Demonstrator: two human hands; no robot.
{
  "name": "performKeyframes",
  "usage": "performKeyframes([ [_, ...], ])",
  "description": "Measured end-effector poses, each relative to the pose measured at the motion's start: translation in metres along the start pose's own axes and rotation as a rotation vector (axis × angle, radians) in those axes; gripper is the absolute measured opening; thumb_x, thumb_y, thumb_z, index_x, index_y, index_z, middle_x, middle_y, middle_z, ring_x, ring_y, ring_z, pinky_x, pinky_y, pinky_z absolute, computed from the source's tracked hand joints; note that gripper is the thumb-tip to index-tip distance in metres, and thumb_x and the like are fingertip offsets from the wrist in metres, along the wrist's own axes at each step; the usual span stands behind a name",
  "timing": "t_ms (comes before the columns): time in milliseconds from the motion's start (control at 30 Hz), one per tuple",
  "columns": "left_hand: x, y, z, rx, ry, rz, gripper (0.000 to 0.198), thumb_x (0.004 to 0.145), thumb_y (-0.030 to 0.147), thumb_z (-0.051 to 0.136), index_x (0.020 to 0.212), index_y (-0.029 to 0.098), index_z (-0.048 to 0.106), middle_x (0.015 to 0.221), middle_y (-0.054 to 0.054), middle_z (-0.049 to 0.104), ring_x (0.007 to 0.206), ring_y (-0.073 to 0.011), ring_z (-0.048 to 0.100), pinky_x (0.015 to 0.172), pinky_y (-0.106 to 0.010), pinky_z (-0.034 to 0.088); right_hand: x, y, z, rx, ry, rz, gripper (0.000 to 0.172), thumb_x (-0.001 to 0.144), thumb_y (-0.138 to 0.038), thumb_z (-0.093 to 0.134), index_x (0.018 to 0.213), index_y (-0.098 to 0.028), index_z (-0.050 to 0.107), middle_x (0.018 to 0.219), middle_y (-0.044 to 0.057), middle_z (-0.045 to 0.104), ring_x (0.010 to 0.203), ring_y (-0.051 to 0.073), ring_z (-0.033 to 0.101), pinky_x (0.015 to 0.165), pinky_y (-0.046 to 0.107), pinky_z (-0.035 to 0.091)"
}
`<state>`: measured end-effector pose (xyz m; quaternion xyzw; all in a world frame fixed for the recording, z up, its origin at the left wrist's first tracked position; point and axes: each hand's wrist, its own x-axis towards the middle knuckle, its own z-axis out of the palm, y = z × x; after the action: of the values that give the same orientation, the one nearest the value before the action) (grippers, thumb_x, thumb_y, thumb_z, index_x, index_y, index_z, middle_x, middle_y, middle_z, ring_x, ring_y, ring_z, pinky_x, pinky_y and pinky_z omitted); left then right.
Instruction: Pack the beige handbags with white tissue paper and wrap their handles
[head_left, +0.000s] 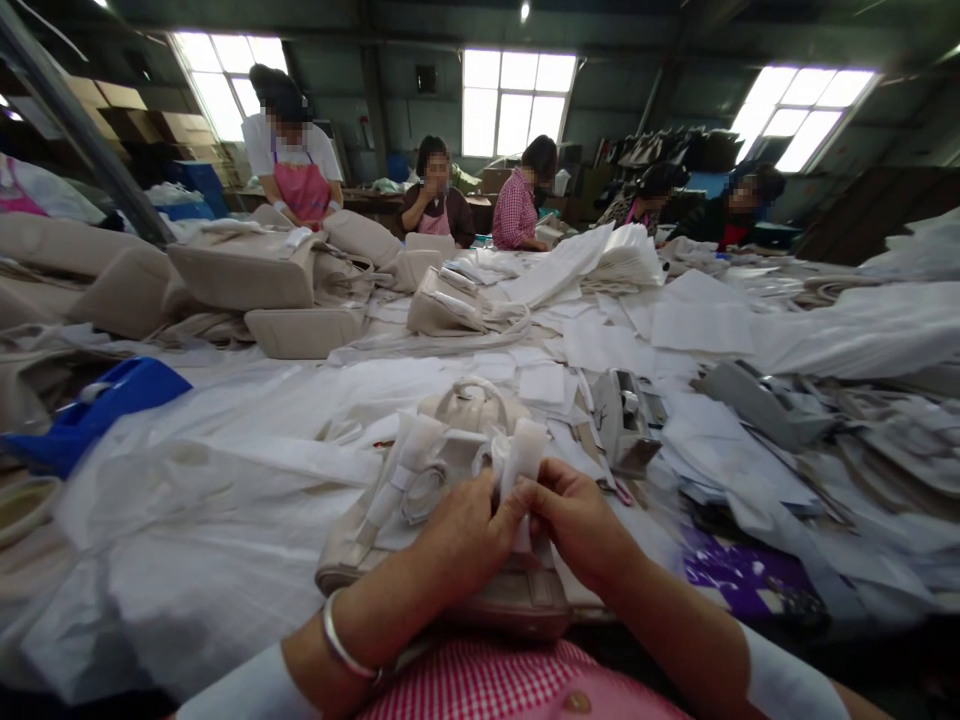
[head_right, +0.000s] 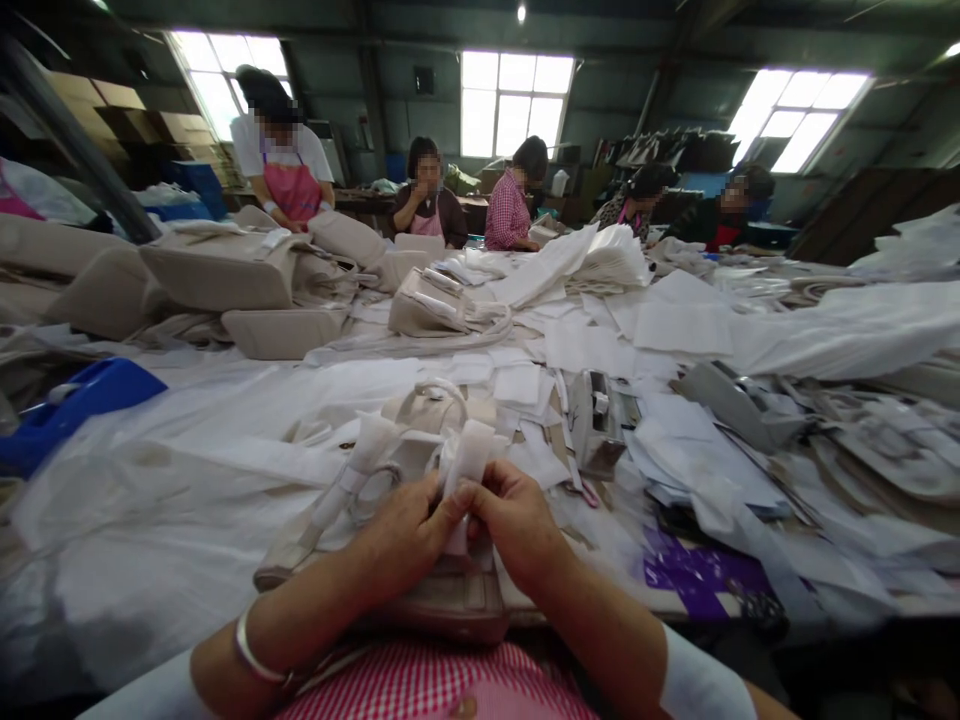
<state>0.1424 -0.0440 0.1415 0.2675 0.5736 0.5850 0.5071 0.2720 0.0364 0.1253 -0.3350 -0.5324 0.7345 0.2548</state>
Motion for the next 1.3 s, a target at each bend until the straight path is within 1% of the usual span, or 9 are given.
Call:
performKeyframes([
  [400,-0.012,-0.003,0.0,0.493,-0.05,0.242,0.018,0.082,0.029,0.068,0.066,0.022,0.064,0.065,-0.006,0.058,0.063,-0.0196,0.049,0.063,-0.028,0.035,-0.001,0.004,-0.012,-0.038,-0.107,0.087,0.045,0.085,-0.062,0.054,0.081,-0.018,0.056,0.056,-0.002,0.056,0.047,0.013,0.054,0.048,0.026,0.047],
  [567,-0.012,0.008,-0.004,0.418,-0.011,0.24,0.014,0.081,0.029,0.068,0.071,0.02,0.067,0.067,-0.006,0.062,0.062,-0.0193,0.049,0.06,-0.028,0.034,-0.013,-0.004,-0.028,-0.579,-0.071,-0.482,0.036,0.094,-0.048,0.047,0.093,-0.018,0.066,0.09,0.011,0.067,0.088,0.023,0.064,0.083,0.038,0.052],
  [667,-0.007,0.013,-0.01,0.43,0.025,0.217,0.022,0.083,0.033,0.065,0.066,0.019,0.064,0.064,-0.004,0.061,0.059,-0.0177,0.048,0.054,-0.026,0.031,-0.029,0.004,-0.04,-0.826,-0.312,-0.693,0.043,0.089,-0.048,0.056,0.121,-0.019,0.062,0.126,0.017,0.059,0.121,0.029,0.053,0.104,0.045,0.042],
  [800,0.003,0.02,-0.014,0.525,-0.003,0.169,0.029,0.088,0.038,0.058,0.066,0.019,0.06,0.06,-0.002,0.059,0.055,-0.0157,0.051,0.051,-0.024,0.037,-0.041,0.028,-0.04,-0.982,-0.317,-0.857,0.083,0.079,-0.051,0.069,0.145,-0.012,0.038,0.139,0.025,0.048,0.132,0.035,0.043,0.107,0.05,0.04],
  [900,0.009,0.034,-0.013,0.499,-0.045,0.135,0.032,0.089,0.043,0.057,0.069,0.018,0.061,0.061,-0.002,0.06,0.055,-0.015,0.054,0.05,-0.023,0.042,-0.04,0.034,-0.022,-0.903,-0.177,-0.984,0.083,0.079,-0.05,0.069,0.145,-0.012,0.037,0.131,0.025,0.055,0.125,0.036,0.051,0.102,0.051,0.044],
  [1000,0.008,0.057,-0.01,0.379,-0.022,0.094,0.034,0.086,0.048,0.059,0.075,0.015,0.064,0.067,-0.005,0.065,0.057,-0.0167,0.06,0.052,-0.025,0.048,-0.038,0.026,0.002,-0.69,-0.136,-0.976,0.079,0.08,-0.046,0.068,0.146,-0.016,0.036,0.13,0.021,0.057,0.12,0.033,0.055,0.101,0.047,0.046],
  [1100,0.002,0.067,-0.005,0.293,0.01,0.021,0.036,0.085,0.05,0.059,0.08,0.014,0.063,0.072,-0.009,0.068,0.06,-0.02,0.065,0.052,-0.028,0.052,-0.039,0.022,0.016,-0.486,-0.255,-0.899,0.077,0.079,-0.043,0.069,0.145,-0.018,0.037,0.133,0.018,0.056,0.121,0.029,0.054,0.101,0.043,0.046],
  [1233,-0.007,0.04,-0.008,0.403,0.025,-0.049,0.035,0.083,0.05,0.061,0.079,0.015,0.06,0.072,-0.008,0.067,0.06,-0.0198,0.065,0.046,-0.025,0.048,-0.041,0.036,0.007,-0.339,-0.466,-0.669,0.06,0.08,-0.036,0.067,0.135,-0.018,0.052,0.127,0.013,0.061,0.116,0.026,0.058,0.099,0.038,0.046],
  [1300,-0.01,0.019,-0.01,0.538,0.024,-0.033,0.036,0.087,0.051,0.054,0.079,0.016,0.058,0.065,-0.005,0.064,0.053,-0.0167,0.061,0.043,-0.023,0.044,-0.039,0.045,-0.006,-0.317,-0.395,-0.5,0.035,0.084,-0.036,0.063,0.113,-0.018,0.067,0.11,0.009,0.068,0.105,0.024,0.062,0.094,0.036,0.047],
])
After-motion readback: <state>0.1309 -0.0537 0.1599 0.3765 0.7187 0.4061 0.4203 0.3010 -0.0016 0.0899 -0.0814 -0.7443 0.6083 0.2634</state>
